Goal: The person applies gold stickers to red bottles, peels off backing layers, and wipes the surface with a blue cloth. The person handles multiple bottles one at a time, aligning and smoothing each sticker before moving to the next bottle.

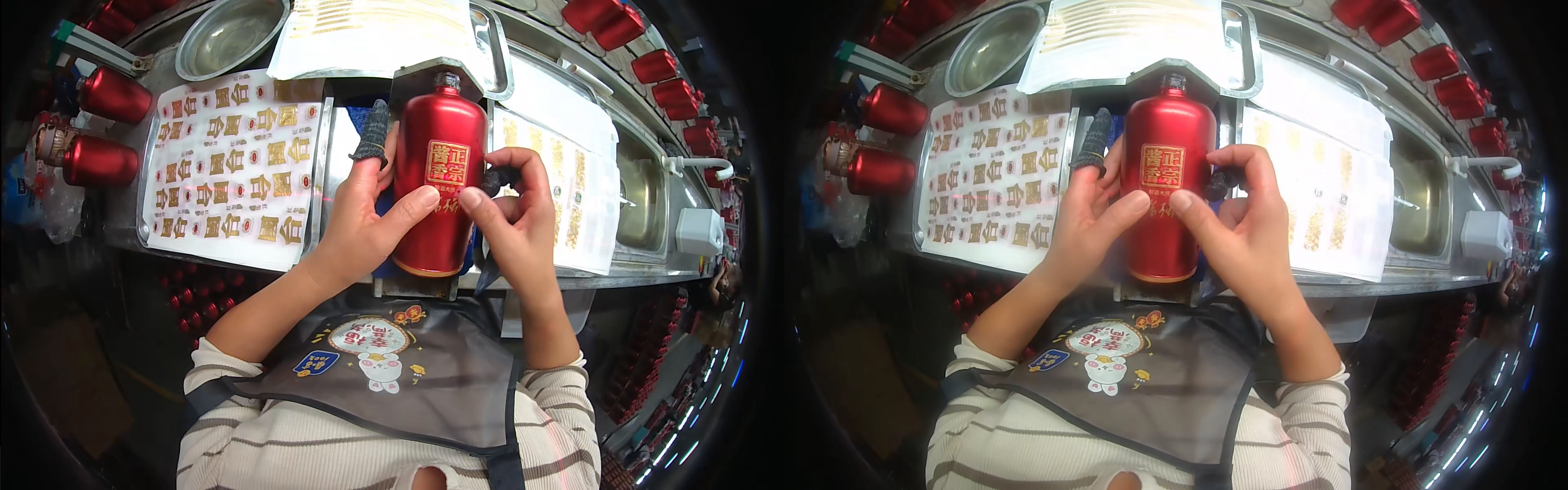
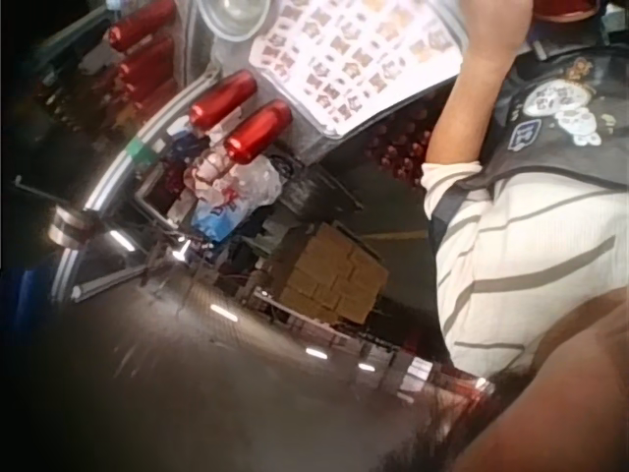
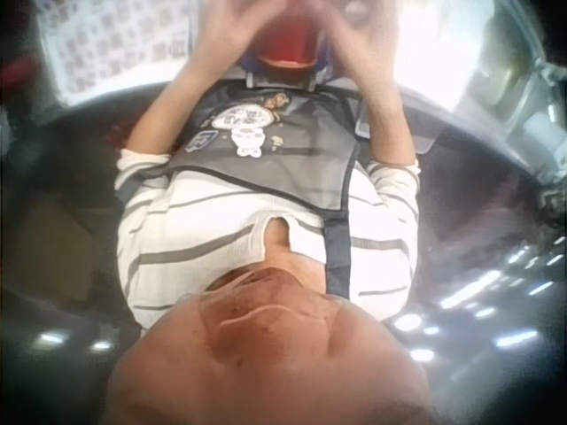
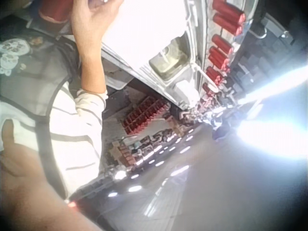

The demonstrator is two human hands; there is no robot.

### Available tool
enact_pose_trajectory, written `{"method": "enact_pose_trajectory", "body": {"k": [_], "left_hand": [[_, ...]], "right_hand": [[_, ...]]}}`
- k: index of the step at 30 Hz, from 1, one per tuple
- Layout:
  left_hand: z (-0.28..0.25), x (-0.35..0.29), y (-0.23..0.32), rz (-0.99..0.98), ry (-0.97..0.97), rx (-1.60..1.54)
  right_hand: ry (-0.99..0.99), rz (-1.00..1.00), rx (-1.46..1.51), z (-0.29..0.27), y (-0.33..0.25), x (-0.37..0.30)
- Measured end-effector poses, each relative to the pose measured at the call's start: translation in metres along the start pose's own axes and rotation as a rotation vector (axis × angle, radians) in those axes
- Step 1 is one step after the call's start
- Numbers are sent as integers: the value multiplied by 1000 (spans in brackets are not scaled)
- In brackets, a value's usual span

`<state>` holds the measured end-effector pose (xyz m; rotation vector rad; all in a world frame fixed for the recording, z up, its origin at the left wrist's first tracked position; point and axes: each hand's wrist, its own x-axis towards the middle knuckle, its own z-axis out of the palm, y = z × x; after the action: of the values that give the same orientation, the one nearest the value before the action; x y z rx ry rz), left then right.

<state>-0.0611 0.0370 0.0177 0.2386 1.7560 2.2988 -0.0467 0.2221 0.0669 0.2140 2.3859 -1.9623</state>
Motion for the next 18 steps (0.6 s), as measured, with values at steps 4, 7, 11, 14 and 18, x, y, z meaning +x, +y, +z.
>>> {"method": "enact_pose_trajectory", "body": {"k": [4, 7, 11, 14, 18], "left_hand": [[8, 6, -2, 130, 45, 36], [3, 4, -5, 74, 6, 102], [5, 6, -3, 101, 15, 84], [4, 6, -3, 80, 17, 71], [5, 6, -1, 70, 17, 69]], "right_hand": [[31, 0, 60, 7, 8, -5], [32, 1, 78, 7, 9, -5], [34, -21, 43, 7, 10, -4], [36, -26, 38, 7, 11, -4], [55, -28, 70, 10, 9, -4]]}}
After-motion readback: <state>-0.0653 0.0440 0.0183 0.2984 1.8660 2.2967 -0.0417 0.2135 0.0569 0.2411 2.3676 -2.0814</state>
